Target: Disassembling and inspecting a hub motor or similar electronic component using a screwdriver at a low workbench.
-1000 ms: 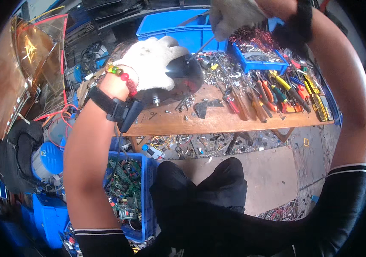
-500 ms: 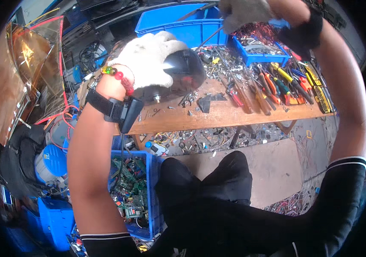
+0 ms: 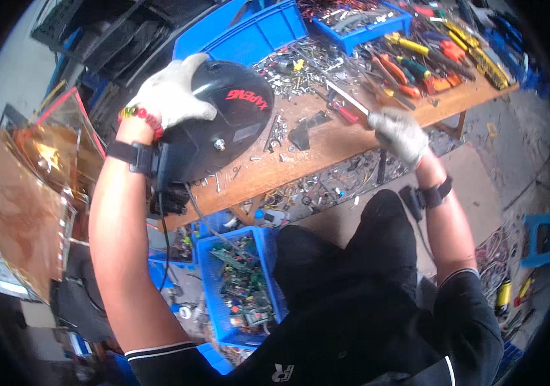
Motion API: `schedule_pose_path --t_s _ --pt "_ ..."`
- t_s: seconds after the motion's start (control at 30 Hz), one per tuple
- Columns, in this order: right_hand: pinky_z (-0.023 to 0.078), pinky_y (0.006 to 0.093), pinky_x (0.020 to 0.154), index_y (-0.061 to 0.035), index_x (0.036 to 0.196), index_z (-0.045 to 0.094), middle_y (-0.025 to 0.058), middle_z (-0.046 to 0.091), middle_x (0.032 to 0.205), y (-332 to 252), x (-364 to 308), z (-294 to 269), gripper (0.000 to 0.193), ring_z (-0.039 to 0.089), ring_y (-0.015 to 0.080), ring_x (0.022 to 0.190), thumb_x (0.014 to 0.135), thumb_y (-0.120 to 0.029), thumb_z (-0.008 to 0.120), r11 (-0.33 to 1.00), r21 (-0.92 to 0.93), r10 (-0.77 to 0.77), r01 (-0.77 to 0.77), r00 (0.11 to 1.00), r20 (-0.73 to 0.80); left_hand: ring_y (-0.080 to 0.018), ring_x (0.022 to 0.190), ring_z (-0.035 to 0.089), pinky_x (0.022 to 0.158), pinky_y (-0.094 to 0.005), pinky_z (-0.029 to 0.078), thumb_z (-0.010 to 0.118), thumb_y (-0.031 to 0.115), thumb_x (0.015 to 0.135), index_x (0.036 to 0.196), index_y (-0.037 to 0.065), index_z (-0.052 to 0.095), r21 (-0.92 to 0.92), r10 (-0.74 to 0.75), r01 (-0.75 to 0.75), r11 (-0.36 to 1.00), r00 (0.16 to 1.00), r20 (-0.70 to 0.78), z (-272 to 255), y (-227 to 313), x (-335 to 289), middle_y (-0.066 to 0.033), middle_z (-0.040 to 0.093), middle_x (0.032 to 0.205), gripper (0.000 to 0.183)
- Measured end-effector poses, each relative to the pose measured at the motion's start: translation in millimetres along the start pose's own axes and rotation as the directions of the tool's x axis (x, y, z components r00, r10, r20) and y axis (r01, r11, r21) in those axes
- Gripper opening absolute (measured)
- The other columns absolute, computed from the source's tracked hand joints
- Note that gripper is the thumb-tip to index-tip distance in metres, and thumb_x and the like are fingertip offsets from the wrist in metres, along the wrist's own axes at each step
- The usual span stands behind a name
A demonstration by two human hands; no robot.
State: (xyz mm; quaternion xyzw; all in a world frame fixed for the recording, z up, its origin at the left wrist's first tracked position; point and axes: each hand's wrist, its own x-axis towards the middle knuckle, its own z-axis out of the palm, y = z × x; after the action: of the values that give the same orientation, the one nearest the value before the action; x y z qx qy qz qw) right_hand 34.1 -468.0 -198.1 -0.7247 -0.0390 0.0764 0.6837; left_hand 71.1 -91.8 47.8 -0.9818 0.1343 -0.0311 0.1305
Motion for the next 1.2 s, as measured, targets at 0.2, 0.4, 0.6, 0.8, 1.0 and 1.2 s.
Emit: schedule_pose_path --t_s 0.2,0.4,0.6,0.8,1.0,1.2 --pt "0.047 0.0287 0.061 -0.0051 0.096 0.075 -0.0019 0.065 0.075 92.3 -43.0 64.2 0.039 0.058 0.0098 0.067 0.097 -0.044 0.078 0.971 0.227 0.087 -0.078 0.996 -0.029 -0.0358 0.140 0.055 0.120 -0.0411 0.043 0.091 0.032 0.061 0.159 0.006 0.044 -0.322 0.041 -0.047 0.945 0.999 -0.027 4.8 -32.7 -7.4 -0.0236 0.058 0.148 0.112" --pt "0.048 0.0289 0.059 -0.0047 0.092 0.070 -0.0005 0.064 0.075 89.4 -33.9 70.0 0.036 0.059 0.0093 0.064 0.098 -0.039 0.077 0.945 0.315 0.089 -0.083 0.996 -0.003 -0.0292 0.143 0.051 0.122 -0.0400 0.039 0.098 0.017 0.060 0.163 0.002 0.034 -0.746 0.006 -0.071 0.662 0.996 -0.090 -0.2 -61.4 -30.2 -0.0183 0.049 0.157 0.122" --pt "0.045 0.0297 0.053 -0.0069 0.088 0.066 -0.0006 0.057 0.071 76.9 -21.8 83.1 0.034 0.055 0.0099 0.060 0.100 -0.038 0.073 0.944 0.323 0.085 -0.073 0.996 -0.024 -0.0281 0.145 0.049 0.124 -0.0397 0.037 0.100 0.019 0.060 0.163 0.000 0.036 -0.800 -0.049 -0.082 0.595 0.989 -0.138 17.4 -88.1 -46.0 -0.0169 0.050 0.157 0.122" --pt "0.047 0.0361 0.060 -0.0039 0.091 0.065 0.0051 0.058 0.071 70.5 -25.0 104.3 0.037 0.055 0.0158 0.063 0.098 -0.040 0.071 0.987 0.153 -0.029 0.043 0.995 -0.094 -0.0295 0.143 0.052 0.121 -0.0434 0.043 0.102 0.021 0.058 0.162 0.001 0.034 -0.853 -0.131 -0.087 0.514 0.975 -0.178 30.2 -115.0 -78.0 -0.0168 0.052 0.155 0.126" --pt "0.047 0.0371 0.066 -0.0027 0.091 0.064 0.0085 0.061 0.076 63.8 -19.3 116.9 0.039 0.057 0.0170 0.070 0.098 -0.041 0.071 0.969 0.244 0.047 -0.046 0.999 0.003 -0.0314 0.143 0.051 0.120 -0.0450 0.044 0.105 0.022 0.055 0.164 0.003 0.030 -0.858 -0.169 -0.102 0.504 0.962 -0.214 39.2 -99.1 -109.9 -0.0164 0.048 0.157 0.134" --pt "0.049 0.0416 0.076 -0.0010 0.096 0.064 0.0152 0.063 0.086 34.5 -18.9 133.2 0.041 0.060 0.0254 0.082 0.097 -0.041 0.071 0.997 0.042 -0.059 0.062 0.995 -0.083 -0.0314 0.143 0.049 0.119 -0.0470 0.045 0.107 0.018 0.052 0.163 0.002 0.029 -0.876 -0.215 -0.085 0.475 0.954 -0.209 40.9 -70.9 -148.4 -0.0162 0.046 0.157 0.137"
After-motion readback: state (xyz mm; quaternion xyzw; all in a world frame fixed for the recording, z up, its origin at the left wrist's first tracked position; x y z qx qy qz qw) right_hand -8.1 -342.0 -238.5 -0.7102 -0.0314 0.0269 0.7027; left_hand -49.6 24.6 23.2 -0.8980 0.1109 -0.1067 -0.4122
